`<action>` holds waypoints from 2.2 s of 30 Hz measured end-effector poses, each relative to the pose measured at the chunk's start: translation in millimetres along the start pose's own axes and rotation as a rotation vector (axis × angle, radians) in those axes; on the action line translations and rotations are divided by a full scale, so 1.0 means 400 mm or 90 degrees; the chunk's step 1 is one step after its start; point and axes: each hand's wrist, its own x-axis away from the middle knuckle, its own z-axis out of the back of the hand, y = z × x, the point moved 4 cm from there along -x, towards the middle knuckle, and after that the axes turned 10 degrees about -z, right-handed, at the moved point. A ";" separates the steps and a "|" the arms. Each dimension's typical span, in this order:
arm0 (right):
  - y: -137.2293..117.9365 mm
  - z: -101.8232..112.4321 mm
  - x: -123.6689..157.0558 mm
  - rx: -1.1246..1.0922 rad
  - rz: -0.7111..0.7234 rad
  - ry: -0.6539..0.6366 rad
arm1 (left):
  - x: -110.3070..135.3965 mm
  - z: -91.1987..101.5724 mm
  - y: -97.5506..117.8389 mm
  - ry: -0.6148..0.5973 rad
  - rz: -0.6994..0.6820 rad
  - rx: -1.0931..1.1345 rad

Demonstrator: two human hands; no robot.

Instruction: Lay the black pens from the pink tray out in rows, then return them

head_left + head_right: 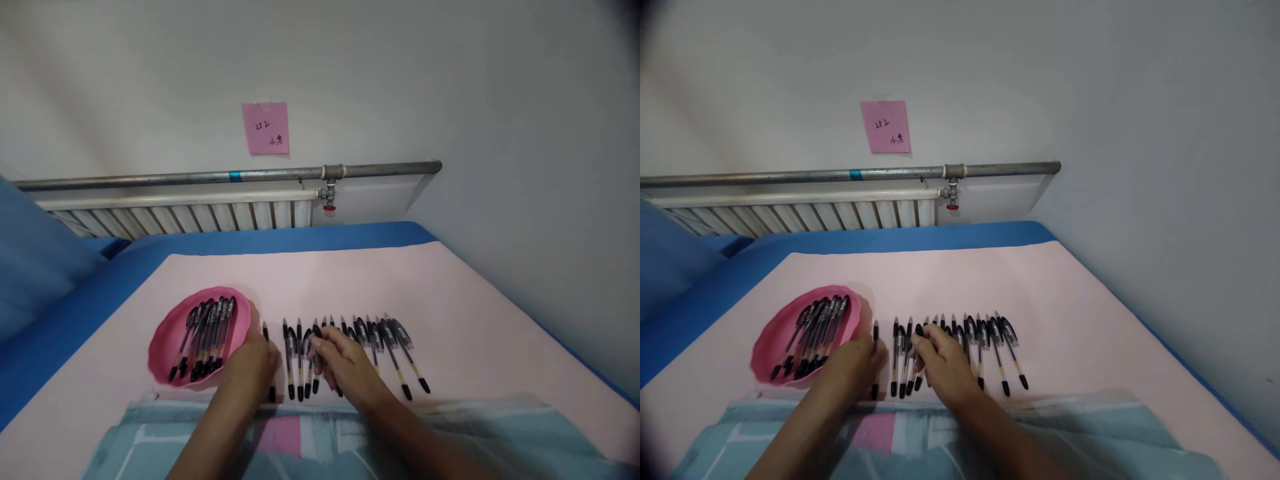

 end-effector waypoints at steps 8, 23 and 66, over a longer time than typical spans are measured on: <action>-0.011 0.010 0.001 -0.011 0.048 0.024 | -0.007 0.007 0.010 0.008 0.014 -0.028; -0.036 0.091 -0.016 -0.473 0.069 0.145 | 0.068 -0.021 0.146 -0.018 -0.237 0.334; -0.010 0.008 0.003 -0.248 -0.034 0.029 | 0.049 0.178 -0.079 0.385 0.093 0.201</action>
